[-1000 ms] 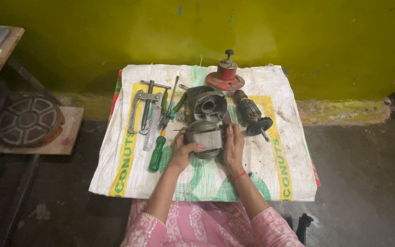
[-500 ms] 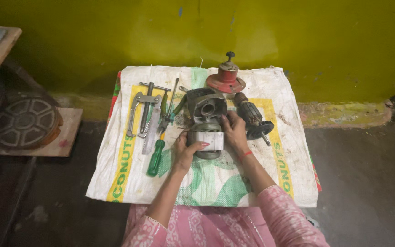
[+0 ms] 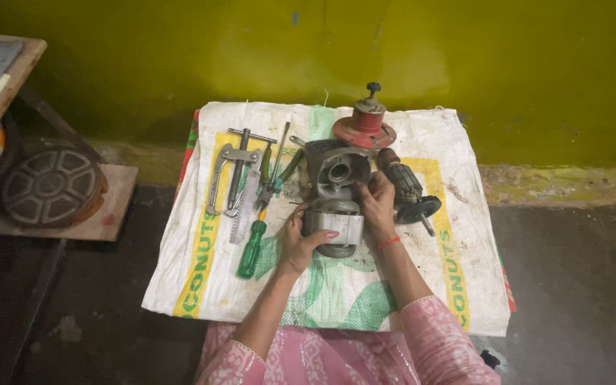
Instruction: The person assembles a small electric motor by inserting the rotor into the stator housing and aligning the end caps. They handle the rotor, stator, and end caps by hand, fitting them together on a cloth-covered work surface.
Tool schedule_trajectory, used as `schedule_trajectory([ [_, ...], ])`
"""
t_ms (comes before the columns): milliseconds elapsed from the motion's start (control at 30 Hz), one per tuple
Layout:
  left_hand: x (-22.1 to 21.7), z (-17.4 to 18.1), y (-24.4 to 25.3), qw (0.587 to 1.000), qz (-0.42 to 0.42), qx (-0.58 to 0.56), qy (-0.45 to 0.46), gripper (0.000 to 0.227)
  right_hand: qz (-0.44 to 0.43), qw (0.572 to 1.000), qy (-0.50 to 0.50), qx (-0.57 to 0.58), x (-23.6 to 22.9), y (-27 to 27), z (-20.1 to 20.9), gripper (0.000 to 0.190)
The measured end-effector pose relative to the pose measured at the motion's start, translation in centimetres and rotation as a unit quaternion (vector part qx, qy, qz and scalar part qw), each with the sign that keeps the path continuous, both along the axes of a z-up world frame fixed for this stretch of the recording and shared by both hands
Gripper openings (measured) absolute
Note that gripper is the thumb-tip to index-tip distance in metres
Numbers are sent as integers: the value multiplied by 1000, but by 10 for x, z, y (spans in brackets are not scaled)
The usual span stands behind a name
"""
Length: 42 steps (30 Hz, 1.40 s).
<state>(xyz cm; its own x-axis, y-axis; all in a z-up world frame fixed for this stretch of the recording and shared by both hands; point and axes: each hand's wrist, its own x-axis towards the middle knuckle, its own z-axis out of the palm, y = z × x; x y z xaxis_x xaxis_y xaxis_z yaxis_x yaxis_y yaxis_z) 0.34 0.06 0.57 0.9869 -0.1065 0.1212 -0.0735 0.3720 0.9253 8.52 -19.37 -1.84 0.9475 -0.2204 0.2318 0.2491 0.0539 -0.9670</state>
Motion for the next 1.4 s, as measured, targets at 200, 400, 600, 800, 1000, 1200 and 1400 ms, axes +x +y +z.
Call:
schedule_trajectory([
  [200, 2, -6, -2, 1000, 4, -1, 13, 64, -73, 976, -58, -199, 42, -9, -33, 15],
  [400, 4, -12, -1, 1000, -11, -26, -1, 64, -58, 975, -26, -213, 35, -10, -21, 20],
  [600, 5, -11, -1, 999, -16, -43, -5, 67, -178, 939, -48, -291, -16, 0, 38, 40],
  [800, 3, 1, -5, 999, 26, 7, -18, 65, -162, 958, -107, -209, -40, 12, 55, 26],
  [1000, -3, 18, -13, 998, 55, 32, -19, 73, -122, 988, -17, -96, -48, 12, 20, 28],
  [1200, 11, 20, -11, 958, 83, 255, -96, 74, -114, 991, -42, -63, -41, 6, 11, 32],
  [1400, 9, 18, -13, 855, 150, 492, -65, 66, -77, 991, -32, -103, -47, 9, 18, 33],
])
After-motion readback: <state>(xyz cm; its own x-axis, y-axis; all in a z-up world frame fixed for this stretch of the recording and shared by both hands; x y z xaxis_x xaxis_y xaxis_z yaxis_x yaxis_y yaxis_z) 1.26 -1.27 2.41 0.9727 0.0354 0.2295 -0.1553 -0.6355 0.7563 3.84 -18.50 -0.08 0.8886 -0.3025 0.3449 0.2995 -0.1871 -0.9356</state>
